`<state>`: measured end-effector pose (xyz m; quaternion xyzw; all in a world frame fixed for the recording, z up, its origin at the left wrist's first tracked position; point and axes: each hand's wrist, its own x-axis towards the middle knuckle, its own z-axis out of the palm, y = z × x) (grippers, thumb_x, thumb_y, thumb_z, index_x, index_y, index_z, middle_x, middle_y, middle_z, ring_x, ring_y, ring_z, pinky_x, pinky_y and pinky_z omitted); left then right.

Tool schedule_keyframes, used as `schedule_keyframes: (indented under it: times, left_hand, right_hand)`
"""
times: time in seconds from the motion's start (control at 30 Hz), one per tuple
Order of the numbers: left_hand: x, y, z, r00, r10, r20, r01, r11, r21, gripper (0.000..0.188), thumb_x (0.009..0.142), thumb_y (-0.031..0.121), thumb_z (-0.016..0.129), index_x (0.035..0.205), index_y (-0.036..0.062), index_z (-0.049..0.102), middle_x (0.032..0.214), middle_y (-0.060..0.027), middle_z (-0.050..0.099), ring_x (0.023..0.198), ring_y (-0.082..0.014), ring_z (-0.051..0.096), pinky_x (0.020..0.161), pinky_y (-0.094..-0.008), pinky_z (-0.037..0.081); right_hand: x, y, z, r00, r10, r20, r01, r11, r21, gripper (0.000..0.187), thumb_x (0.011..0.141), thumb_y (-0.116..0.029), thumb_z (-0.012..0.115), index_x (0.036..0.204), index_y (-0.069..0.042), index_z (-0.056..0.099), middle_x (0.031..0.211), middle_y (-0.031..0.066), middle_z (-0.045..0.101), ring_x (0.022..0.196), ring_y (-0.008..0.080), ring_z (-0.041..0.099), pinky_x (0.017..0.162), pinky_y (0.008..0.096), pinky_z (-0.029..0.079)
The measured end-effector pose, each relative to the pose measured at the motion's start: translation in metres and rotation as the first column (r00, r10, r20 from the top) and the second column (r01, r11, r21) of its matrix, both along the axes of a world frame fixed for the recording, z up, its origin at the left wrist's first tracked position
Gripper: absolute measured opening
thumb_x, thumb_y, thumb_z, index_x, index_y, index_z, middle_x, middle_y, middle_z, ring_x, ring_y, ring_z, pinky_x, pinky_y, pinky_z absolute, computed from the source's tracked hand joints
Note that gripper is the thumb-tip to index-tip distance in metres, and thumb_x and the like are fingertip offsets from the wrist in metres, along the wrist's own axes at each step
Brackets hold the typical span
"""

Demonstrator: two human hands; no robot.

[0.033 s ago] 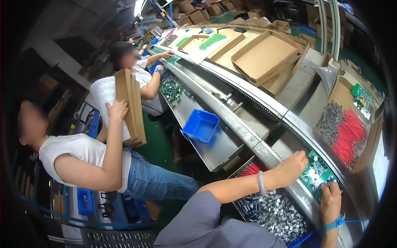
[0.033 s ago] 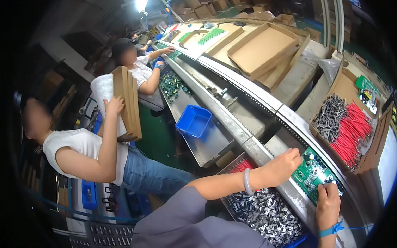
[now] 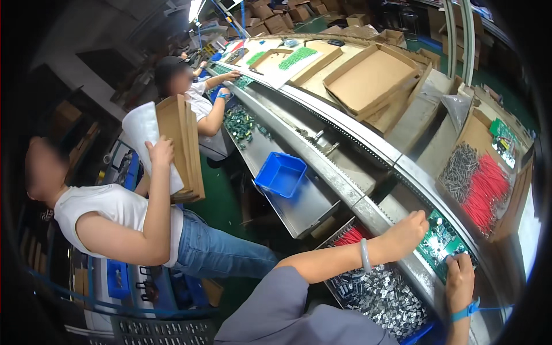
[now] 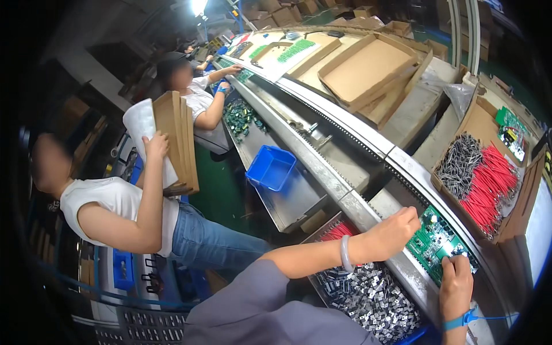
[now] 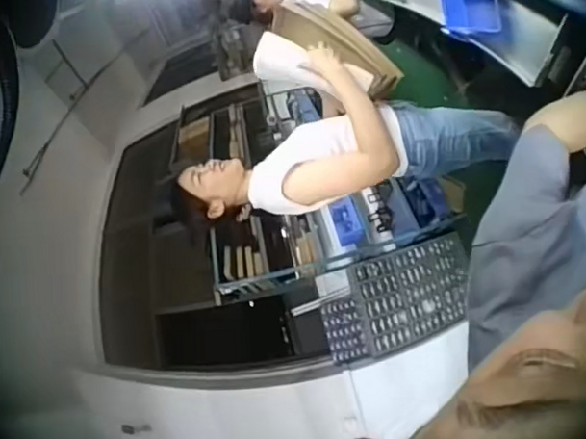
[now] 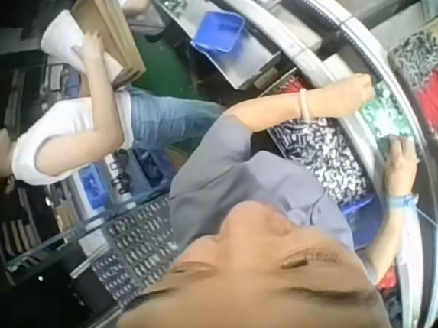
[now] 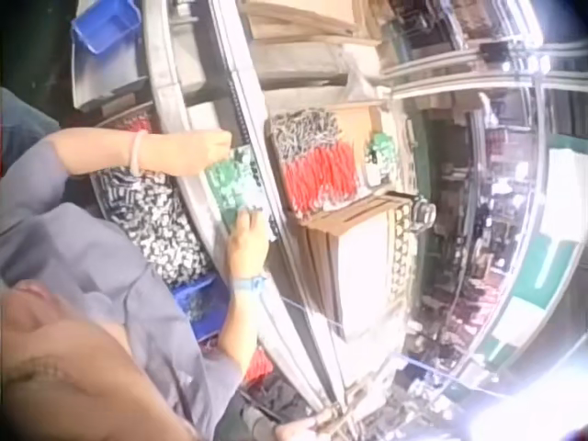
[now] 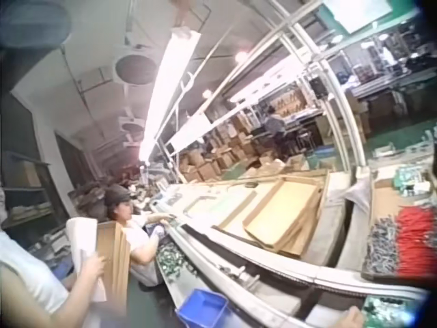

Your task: The person assembles a circuit board by attaching wires, mounting transformers, and inserting electronic components into it by hand, then pushes the board down the assembly line.

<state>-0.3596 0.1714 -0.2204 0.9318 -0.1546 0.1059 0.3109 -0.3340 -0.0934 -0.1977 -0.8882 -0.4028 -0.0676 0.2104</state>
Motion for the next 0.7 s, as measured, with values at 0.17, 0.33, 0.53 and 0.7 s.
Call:
schedule_keyframes:
  times: [0.17,0.33,0.53,0.7]
  left_hand:
    - [0.006,-0.014,0.000,0.998,-0.056,0.010,0.056,0.998,0.018,0.016,0.078,-0.007,0.056,0.093,-0.0062,0.060,0.104,-0.0234,0.055,0.101,-0.0388,0.058,0.091,-0.0430,0.052]
    - [0.011,0.013,0.002,1.000,-0.012,0.004,0.012,0.993,-0.117,0.013,0.091,-0.003,0.062,0.101,-0.0017,0.071,0.098,-0.0196,0.065,0.093,-0.0387,0.065,0.082,-0.0462,0.054]
    - [0.017,0.007,0.016,0.999,-0.012,-0.040,0.005,0.986,-0.169,0.013,0.089,-0.005,0.068,0.099,-0.0002,0.075,0.097,-0.0155,0.072,0.088,-0.0326,0.071,0.077,-0.0388,0.056]
    - [0.015,-0.002,0.019,0.997,0.008,-0.081,-0.023,0.983,-0.181,0.012,0.091,-0.005,0.066,0.100,-0.0032,0.073,0.099,-0.0181,0.069,0.086,-0.0376,0.070,0.076,-0.0424,0.056]
  right_hand:
    - [-0.002,-0.010,0.002,1.000,-0.019,0.019,0.019,1.000,0.004,0.021,0.083,0.001,0.063,0.104,0.001,0.068,0.090,0.0160,0.058,0.084,0.0347,0.061,0.069,0.0454,0.051]
    - [0.004,-0.002,0.005,0.999,0.019,-0.048,-0.022,0.998,-0.057,0.031,0.079,0.001,0.063,0.109,-0.001,0.067,0.092,0.0151,0.056,0.090,0.0341,0.062,0.074,0.0438,0.053]
    - [0.002,-0.006,0.010,1.000,-0.009,-0.020,0.008,0.999,-0.040,0.022,0.078,-0.001,0.064,0.099,0.002,0.065,0.096,0.0132,0.057,0.091,0.0303,0.063,0.075,0.0398,0.058]
    - [-0.001,-0.009,0.004,0.998,-0.010,0.061,0.012,1.000,-0.028,0.015,0.079,-0.004,0.064,0.093,0.001,0.064,0.094,0.0123,0.056,0.092,0.0280,0.063,0.074,0.0389,0.058]
